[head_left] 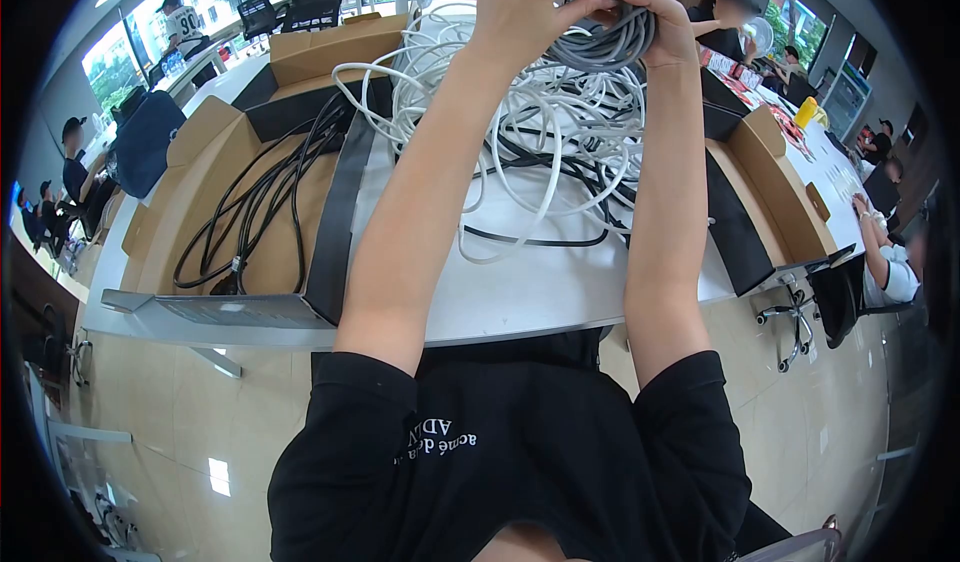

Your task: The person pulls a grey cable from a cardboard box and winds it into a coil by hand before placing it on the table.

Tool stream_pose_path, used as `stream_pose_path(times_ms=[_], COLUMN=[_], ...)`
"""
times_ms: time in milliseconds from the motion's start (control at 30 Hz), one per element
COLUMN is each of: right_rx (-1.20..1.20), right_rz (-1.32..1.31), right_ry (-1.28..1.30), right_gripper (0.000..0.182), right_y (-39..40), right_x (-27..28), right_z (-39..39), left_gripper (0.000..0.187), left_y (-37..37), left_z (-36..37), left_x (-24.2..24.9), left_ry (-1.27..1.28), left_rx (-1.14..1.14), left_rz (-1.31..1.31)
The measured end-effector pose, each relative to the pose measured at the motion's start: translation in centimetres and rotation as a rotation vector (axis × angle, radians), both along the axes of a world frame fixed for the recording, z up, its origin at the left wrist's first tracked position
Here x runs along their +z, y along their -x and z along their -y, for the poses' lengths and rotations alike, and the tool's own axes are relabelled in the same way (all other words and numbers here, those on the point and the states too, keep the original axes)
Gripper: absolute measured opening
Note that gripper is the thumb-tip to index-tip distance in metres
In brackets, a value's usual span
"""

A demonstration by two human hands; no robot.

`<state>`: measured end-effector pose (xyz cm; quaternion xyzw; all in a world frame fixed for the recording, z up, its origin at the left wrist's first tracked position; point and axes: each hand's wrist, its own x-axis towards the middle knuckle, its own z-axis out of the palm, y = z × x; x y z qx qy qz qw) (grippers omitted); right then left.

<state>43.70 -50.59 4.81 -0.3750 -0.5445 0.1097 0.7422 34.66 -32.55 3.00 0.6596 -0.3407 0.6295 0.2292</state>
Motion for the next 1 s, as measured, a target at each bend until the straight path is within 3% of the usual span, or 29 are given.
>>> stream_pose_path(times_ms=[167, 367, 467, 567, 600, 800, 900, 1000], right_rx=[-0.013, -0.006, -0.276, -0.612, -0.608, -0.698, -0.906, -1.368], right_rz=[0.001, -0.011, 0.110, 0.443, 0.518, 0.654, 0.758, 0.831], right_ry=[-0.008, 0.074, 0.216, 0.444, 0.520, 0.641, 0.615, 0.799], right_gripper=[0.082, 0.086, 0.073, 0.048, 0.056, 0.066, 0.073, 0.078], right_y=[-0.1, 1.9, 1.0, -1.2, -0.1, -1.5, -1.3, 0.0], right_x=[-0.1, -0.2, 0.1, 0.4, 0.9, 1.2, 0.1, 0.0], right_z=[-0.4, -0.4, 0.2, 1.3, 1.2, 1.1, -0.4, -2.8], left_gripper=[0.016, 0.017, 0.034, 0.020, 0.013, 0.015, 0.017, 0.019], left_y=[-0.3, 0.3, -0.4, -1.9, -2.1, -0.4, -1.7, -1.1], left_z=[-0.3, -1.0, -2.0, -2.1, -2.0, -2.0, -1.9, -2.3], left_x=[0.3, 0.7, 0.3, -0.5, -0.6, -0.9, -1.0, -1.4], left_ry=[-0.068, -0.037, -0.089, -0.083, -0.075, -0.029, -0.013, 0.025], left_rx=[0.072, -0.033, 0.073, 0.212, 0.216, 0.205, 0.194, 0.198], left_rz=[0.002, -0.212, -0.275, -0.073, -0.013, -0.162, -0.166, -0.138])
